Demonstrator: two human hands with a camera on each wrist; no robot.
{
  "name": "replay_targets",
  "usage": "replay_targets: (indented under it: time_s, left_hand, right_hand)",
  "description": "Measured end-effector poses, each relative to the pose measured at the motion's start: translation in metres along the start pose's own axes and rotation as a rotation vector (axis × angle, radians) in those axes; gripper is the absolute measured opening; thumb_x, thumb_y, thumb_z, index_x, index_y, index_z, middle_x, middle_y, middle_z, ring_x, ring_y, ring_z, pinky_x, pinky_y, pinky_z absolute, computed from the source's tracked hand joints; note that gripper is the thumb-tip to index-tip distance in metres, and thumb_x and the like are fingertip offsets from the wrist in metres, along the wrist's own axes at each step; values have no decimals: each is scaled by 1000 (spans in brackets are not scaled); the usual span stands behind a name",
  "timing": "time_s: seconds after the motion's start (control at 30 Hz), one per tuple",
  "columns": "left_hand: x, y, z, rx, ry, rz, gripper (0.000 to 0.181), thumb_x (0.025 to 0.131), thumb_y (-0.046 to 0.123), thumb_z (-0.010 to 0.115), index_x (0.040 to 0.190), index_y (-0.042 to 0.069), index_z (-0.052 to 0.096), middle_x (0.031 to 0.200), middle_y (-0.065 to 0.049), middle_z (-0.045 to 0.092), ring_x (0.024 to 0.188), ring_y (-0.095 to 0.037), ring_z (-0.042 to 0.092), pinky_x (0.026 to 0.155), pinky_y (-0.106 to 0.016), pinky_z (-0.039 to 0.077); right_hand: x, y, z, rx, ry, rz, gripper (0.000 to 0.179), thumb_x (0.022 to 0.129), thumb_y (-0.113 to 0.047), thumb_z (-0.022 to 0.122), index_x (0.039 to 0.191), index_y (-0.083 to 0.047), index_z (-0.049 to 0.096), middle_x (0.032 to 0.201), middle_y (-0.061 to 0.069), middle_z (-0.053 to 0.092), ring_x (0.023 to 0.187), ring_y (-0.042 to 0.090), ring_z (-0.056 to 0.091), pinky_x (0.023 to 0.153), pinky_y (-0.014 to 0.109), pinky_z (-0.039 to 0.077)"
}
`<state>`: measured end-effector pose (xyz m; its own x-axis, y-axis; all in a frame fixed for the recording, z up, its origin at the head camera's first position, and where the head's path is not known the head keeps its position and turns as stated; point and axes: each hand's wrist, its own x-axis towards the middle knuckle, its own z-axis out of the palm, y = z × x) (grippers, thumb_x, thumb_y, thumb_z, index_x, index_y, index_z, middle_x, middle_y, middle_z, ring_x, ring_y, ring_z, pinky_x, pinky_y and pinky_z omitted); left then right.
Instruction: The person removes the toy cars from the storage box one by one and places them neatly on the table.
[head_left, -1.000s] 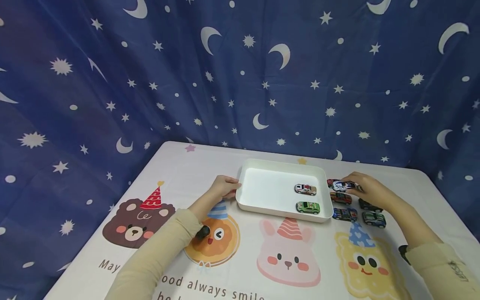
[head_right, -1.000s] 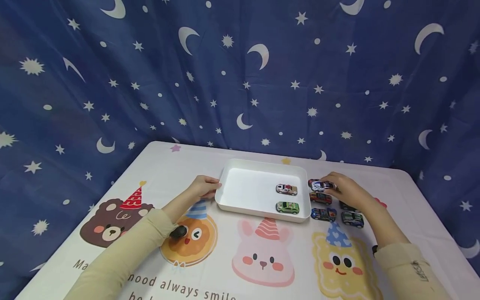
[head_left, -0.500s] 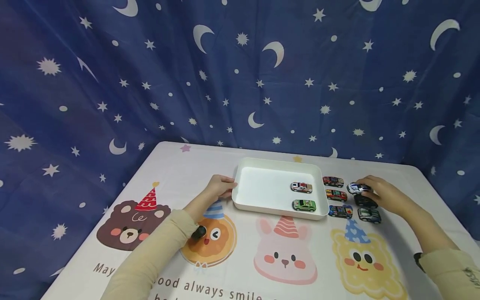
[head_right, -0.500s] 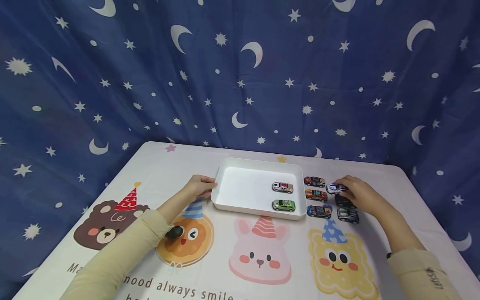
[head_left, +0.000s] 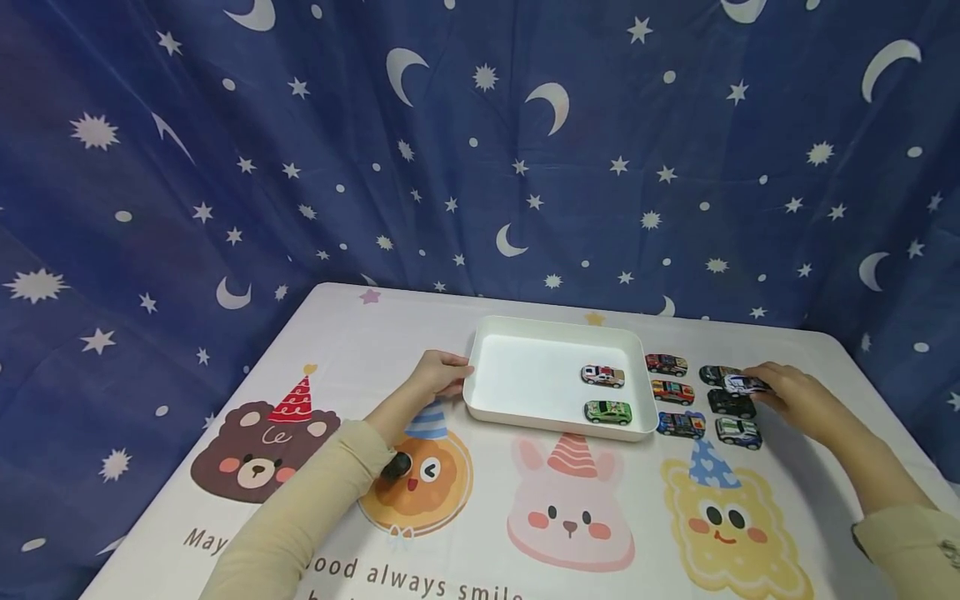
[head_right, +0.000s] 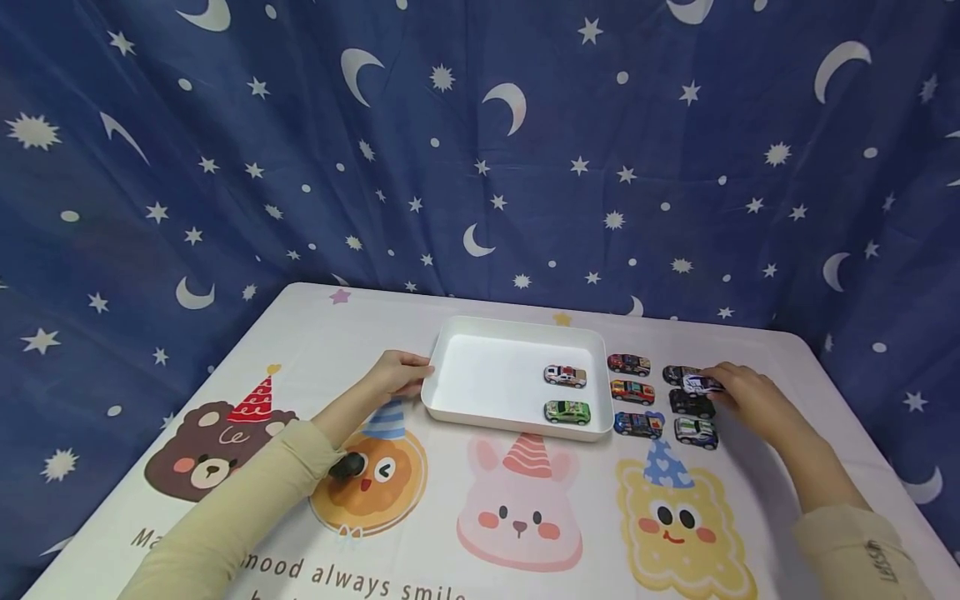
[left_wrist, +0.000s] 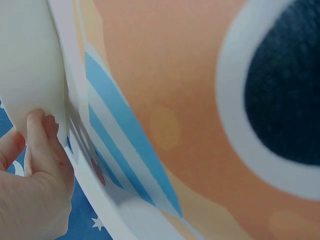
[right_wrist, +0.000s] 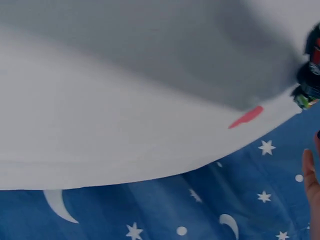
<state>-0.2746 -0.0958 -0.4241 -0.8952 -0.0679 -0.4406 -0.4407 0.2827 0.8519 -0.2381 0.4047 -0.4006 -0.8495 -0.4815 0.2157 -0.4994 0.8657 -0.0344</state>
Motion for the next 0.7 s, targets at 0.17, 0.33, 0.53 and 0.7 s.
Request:
replay_targets:
  time_s: [0.17,0.33,0.53,0.7]
  left_hand:
    - [-1,0,1,3,-3,11,31,88,14,66,116,3,64,104,-13,67,62,-5,59,52,-13,52]
    - [-1,-1,2,1,-13,32,32,88,13,65,118,1,63,109,-16,66,61,-4,59,51,-12,52]
    - [-2,-1,2,17,-16,32,32,88,13,65,118,2,63,109,-16,66,61,-4,59,52,-13,53]
    - [-2,0,0,23,-10,34,32,88,14,66,118,2,63,109,-17,66,57,-3,57,52,-13,53]
  right_hand:
    - [-5,10,7,2,33,40,32,73,3,72,102,11,61,92,25,64,85,42,62,74,56,52]
    - [-11,16,11,43,67,122,32,75,2,72,104,12,60,93,28,63,82,40,61,70,54,51]
    - [-15,25,9,107,18,200,34,85,-9,67,108,14,57,102,35,59,84,44,58,71,56,50]
    - [-14,37,6,107,-52,260,37,84,-8,68,108,17,55,105,38,56,88,48,56,74,59,48]
